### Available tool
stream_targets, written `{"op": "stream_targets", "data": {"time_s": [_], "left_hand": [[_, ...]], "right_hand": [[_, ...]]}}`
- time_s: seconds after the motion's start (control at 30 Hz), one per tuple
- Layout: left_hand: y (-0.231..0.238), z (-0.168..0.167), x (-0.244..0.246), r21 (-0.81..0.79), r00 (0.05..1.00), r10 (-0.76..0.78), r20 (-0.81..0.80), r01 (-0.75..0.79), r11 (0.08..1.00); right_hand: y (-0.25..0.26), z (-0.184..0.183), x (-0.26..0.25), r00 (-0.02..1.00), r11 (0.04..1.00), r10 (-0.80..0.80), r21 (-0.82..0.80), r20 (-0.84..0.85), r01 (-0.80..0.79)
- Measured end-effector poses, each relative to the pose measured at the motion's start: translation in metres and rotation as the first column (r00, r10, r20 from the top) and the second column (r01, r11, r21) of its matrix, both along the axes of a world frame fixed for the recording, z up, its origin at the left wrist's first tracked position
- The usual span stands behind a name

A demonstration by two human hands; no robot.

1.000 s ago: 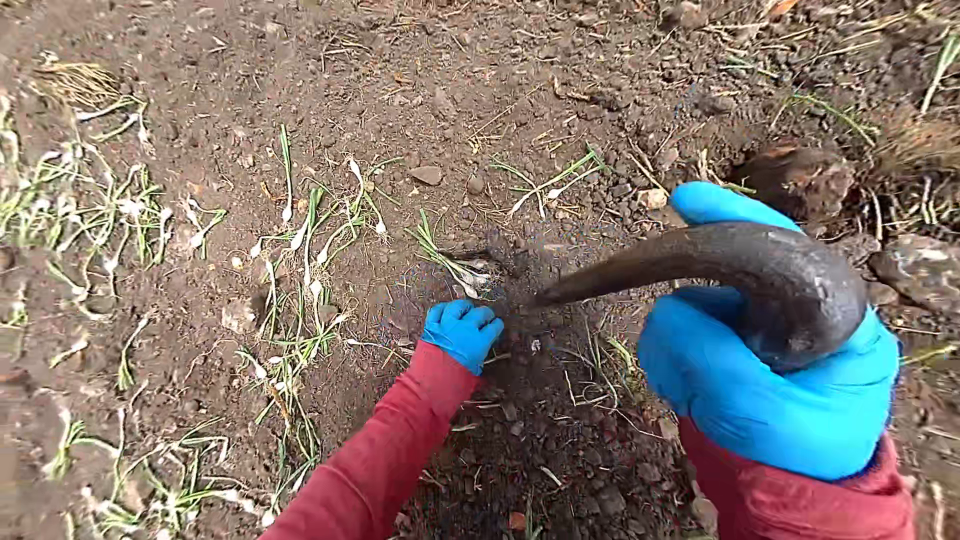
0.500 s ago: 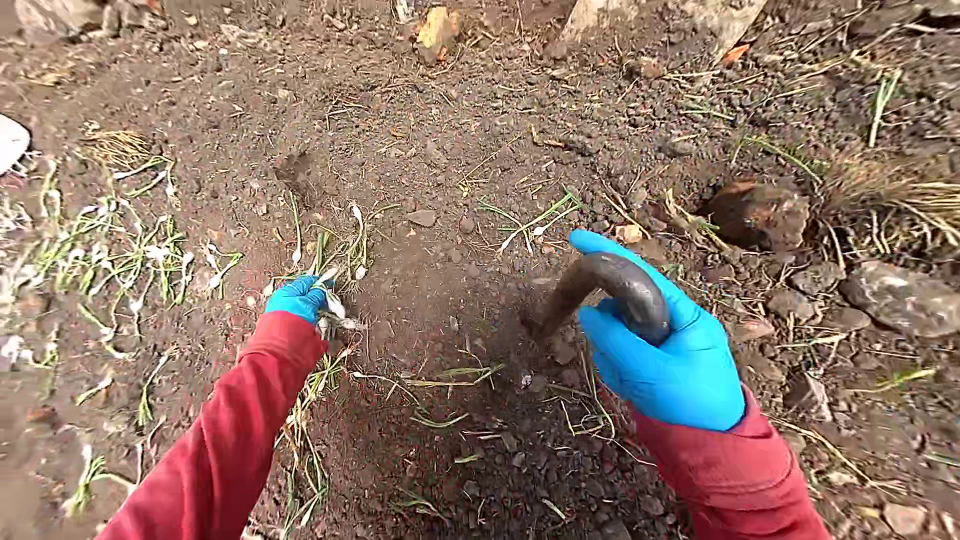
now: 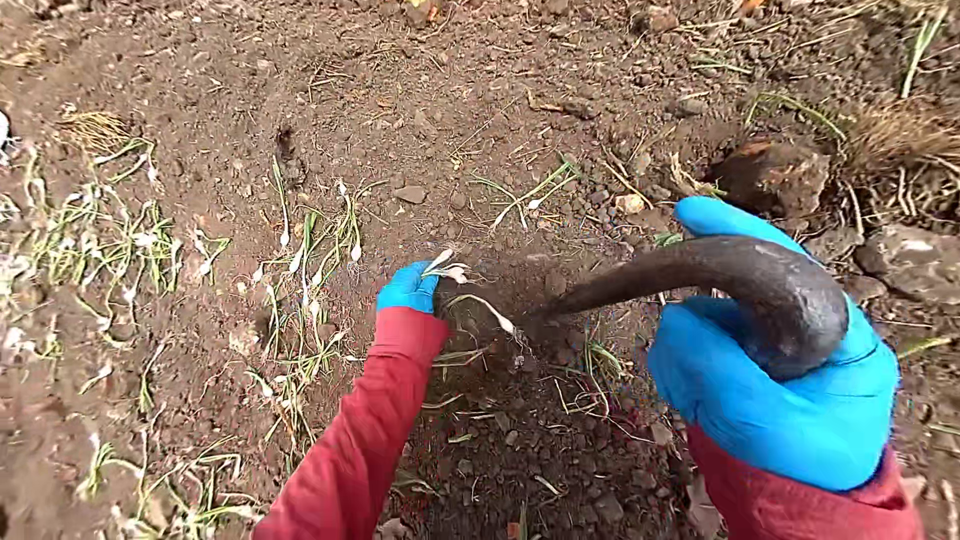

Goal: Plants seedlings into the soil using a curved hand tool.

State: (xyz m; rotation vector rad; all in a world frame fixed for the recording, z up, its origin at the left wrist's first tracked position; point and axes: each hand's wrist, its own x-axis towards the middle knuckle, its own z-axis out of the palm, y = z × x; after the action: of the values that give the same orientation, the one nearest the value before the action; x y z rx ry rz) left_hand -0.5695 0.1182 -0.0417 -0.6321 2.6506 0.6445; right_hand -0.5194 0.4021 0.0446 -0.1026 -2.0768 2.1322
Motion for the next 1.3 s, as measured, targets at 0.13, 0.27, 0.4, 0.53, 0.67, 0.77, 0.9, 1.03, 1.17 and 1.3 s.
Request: {"op": "stream_targets", "data": {"time_s": [0.13, 0.27, 0.4, 0.53, 0.67, 0.77, 0.9, 1.03, 1.17, 1.3], "left_hand": [[-0.055, 0.079, 0.016, -0.341, 0.983, 0.001, -0.184, -0.065, 0.938], [0.01, 0.017, 0.029, -0.341, 0.614, -0.761, -0.209, 0.684, 0.645], [0.045, 0.005, -0.01, 0.018, 0.483, -0.815, 0.32, 0.857, 0.515], [0.052, 0.042, -0.037, -0.158, 0.553, -0.772, 0.312, 0.832, 0.532], [0.101, -0.009, -0.034, 0.002, 0.327, -0.788, 0.521, 0.923, 0.384], [0.068, -0.017, -0.034, -0.14, 0.599, -0.8, 0.017, 0.794, 0.592], [0.069, -0.013, -0.104, -0.354, 0.526, -0.824, 0.211, 0.827, 0.437], [0.024, -0.022, -0.099, -0.311, 0.426, -0.903, 0.048, 0.866, 0.392], [0.062, 0.02, -0.09, -0.096, 0.777, -0.622, -0.093, 0.615, 0.783], [0.135, -0.005, -0.09, -0.063, 0.515, -0.788, 0.337, 0.848, 0.527]], "right_hand": [[0.004, -0.01, -0.002, 0.991, 0.981, 0.119, -0.162, 0.062, -0.108], [-0.001, 0.028, -0.016, 0.979, 0.989, 0.107, -0.08, -0.173, -0.122], [-0.029, 0.0, -0.044, 0.962, 0.97, 0.088, -0.196, -0.259, -0.142], [-0.038, -0.065, -0.024, 0.98, 0.978, 0.199, -0.065, -0.006, -0.199], [-0.004, -0.002, -0.013, 0.991, 0.973, 0.13, -0.188, -0.041, -0.136], [0.007, -0.014, -0.026, 0.982, 0.993, 0.063, -0.092, -0.179, -0.081], [0.002, -0.021, -0.034, 0.999, 0.996, 0.052, -0.078, -0.012, -0.053], [0.012, 0.016, -0.056, 0.977, 0.992, -0.119, -0.062, -0.178, 0.11], [-0.025, -0.056, -0.091, 0.989, 0.989, -0.059, -0.141, -0.136, 0.04], [-0.006, -0.019, -0.068, 0.994, 0.99, -0.023, -0.136, 0.105, 0.037]]}}
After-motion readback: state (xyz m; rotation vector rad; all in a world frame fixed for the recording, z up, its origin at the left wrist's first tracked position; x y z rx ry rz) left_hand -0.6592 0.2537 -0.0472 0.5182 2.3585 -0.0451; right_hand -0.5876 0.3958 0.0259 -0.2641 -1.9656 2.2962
